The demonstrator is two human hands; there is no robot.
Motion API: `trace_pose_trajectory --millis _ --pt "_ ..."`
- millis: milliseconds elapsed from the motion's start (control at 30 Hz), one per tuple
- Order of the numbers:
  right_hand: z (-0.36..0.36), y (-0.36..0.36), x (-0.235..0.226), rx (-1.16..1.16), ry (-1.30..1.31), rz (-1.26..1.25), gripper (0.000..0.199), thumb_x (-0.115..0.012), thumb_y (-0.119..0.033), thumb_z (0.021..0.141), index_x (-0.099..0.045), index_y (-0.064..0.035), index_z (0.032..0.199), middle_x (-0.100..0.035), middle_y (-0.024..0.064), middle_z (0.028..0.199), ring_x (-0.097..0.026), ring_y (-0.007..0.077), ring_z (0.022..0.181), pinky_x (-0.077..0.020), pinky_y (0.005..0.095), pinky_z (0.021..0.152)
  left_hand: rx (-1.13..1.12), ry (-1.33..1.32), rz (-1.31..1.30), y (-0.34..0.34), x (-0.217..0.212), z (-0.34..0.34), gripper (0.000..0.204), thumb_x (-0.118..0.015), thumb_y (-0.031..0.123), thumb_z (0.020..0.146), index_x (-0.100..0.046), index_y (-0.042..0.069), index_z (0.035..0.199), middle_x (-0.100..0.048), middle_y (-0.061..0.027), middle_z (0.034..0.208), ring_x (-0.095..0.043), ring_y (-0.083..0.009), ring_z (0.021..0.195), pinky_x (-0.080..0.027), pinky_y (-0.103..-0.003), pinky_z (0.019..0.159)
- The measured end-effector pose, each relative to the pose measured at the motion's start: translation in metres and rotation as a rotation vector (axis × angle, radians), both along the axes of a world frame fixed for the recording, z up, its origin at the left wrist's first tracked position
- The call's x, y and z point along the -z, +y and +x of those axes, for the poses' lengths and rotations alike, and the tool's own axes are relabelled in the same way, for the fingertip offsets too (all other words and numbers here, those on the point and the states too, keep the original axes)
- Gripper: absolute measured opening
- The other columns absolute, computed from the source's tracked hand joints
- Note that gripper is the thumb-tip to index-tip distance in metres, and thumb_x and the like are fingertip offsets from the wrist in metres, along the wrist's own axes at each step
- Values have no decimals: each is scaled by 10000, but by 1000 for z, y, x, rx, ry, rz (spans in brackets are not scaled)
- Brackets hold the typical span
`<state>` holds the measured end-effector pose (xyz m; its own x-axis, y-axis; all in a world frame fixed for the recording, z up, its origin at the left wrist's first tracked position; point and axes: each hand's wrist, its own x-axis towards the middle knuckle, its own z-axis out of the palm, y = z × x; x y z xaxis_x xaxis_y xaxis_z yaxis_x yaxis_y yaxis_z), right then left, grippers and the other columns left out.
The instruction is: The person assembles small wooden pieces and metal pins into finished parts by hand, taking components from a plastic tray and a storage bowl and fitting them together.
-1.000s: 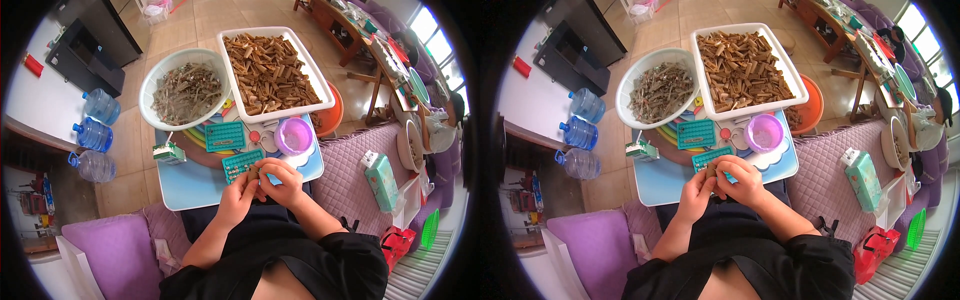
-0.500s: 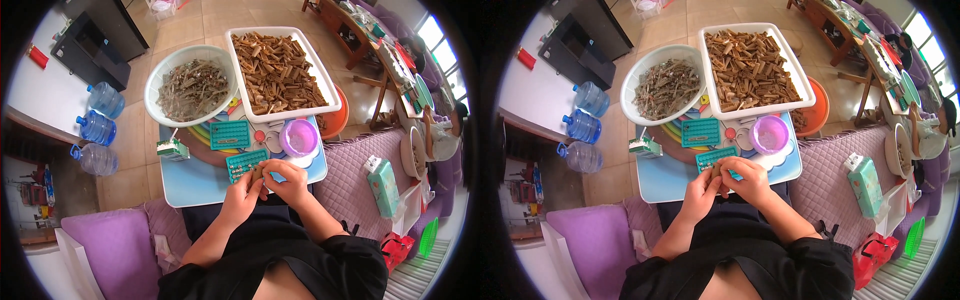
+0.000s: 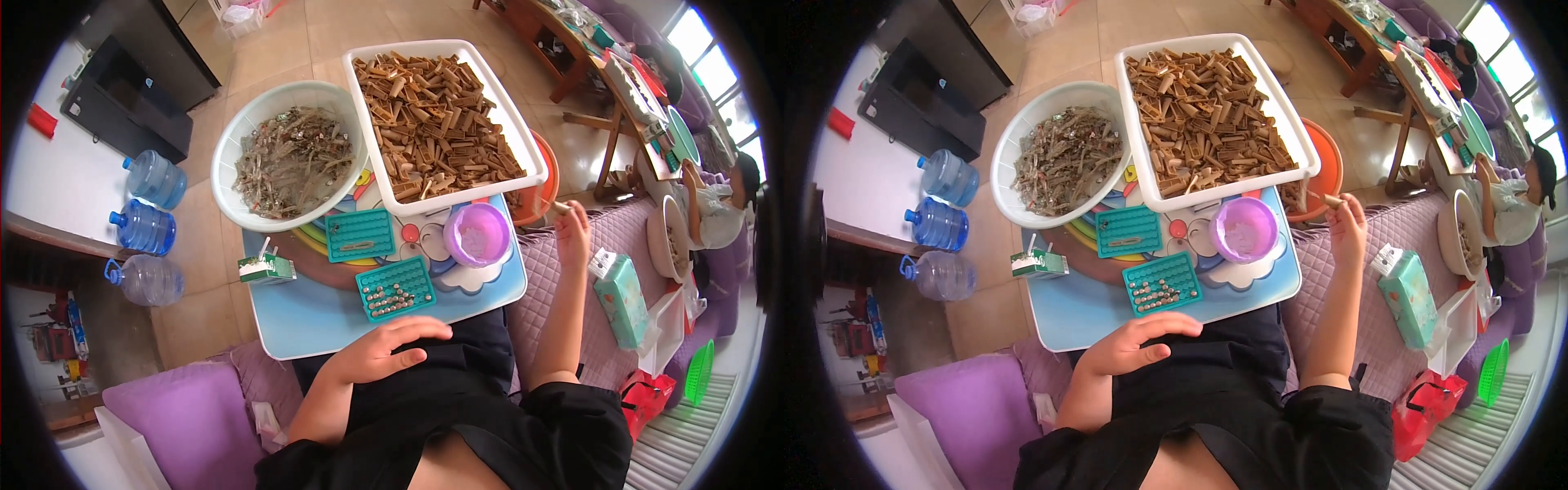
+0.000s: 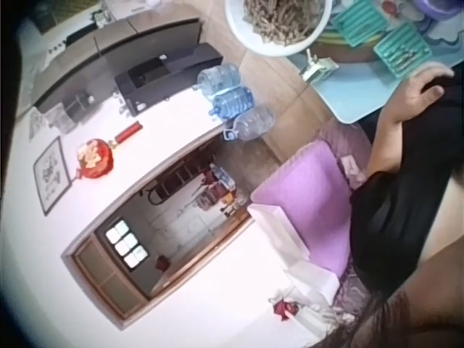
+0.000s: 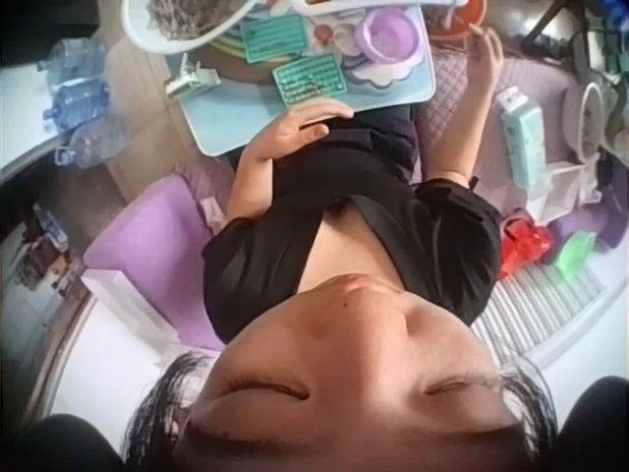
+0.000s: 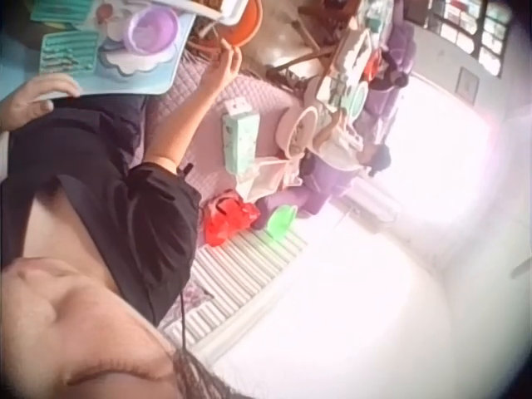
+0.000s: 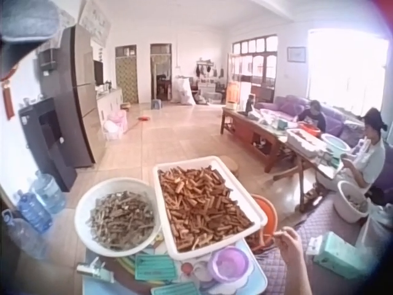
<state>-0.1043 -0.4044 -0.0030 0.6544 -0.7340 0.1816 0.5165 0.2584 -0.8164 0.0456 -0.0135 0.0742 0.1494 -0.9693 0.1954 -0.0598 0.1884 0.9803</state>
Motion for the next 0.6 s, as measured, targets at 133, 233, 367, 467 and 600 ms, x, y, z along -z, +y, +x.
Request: trace_pose_trajectory --millis 133,233,367,467,600 --pt "-10 -58 121 367 413 237 198 -573 5 855 -542 10 1051 -593 124 982 -606 163 843 -539 276 753 44 130 171 6 21 -4 292 -532 259 916 -593 33 1090 -601 -108 1092 -555 -226 1041 -407 -323 919" --pt "8 -73 156 336 383 213 291 -580 10 848 -535 -1 1135 -603 94 1005 -601 170 884 -521 287 765 -76 292 198 16 39 -2 230 -594 201 878 -672 3 792 -670 -66 822 -603 -210 876 -459 -332 832" --pt "18 -111 146 292 390 77 349 -565 -7 839 -531 -21 1186 -603 61 1013 -577 149 884 -477 256 731 -178 341 188 32 44 -3 325 -620 217 859 -607 21 600 -615 -32 629 -582 -212 769 -460 -315 755" --pt "-7 -176 90 301 152 -116 263 -529 -42 834 -579 -28 1092 -610 35 924 -567 104 801 -445 199 627 -330 504 109 38 57 -1 408 -580 274 887 -578 27 563 -600 -39 608 -586 -217 727 -461 -316 713" --pt "120 -40 -73 399 295 -534 174 -544 -60 833 -621 -33 987 -597 43 807 -556 105 705 -452 216 627 -372 542 60 49 43 5 344 -477 212 952 -620 -29 752 -631 -118 728 -603 -185 770 -472 -283 725"
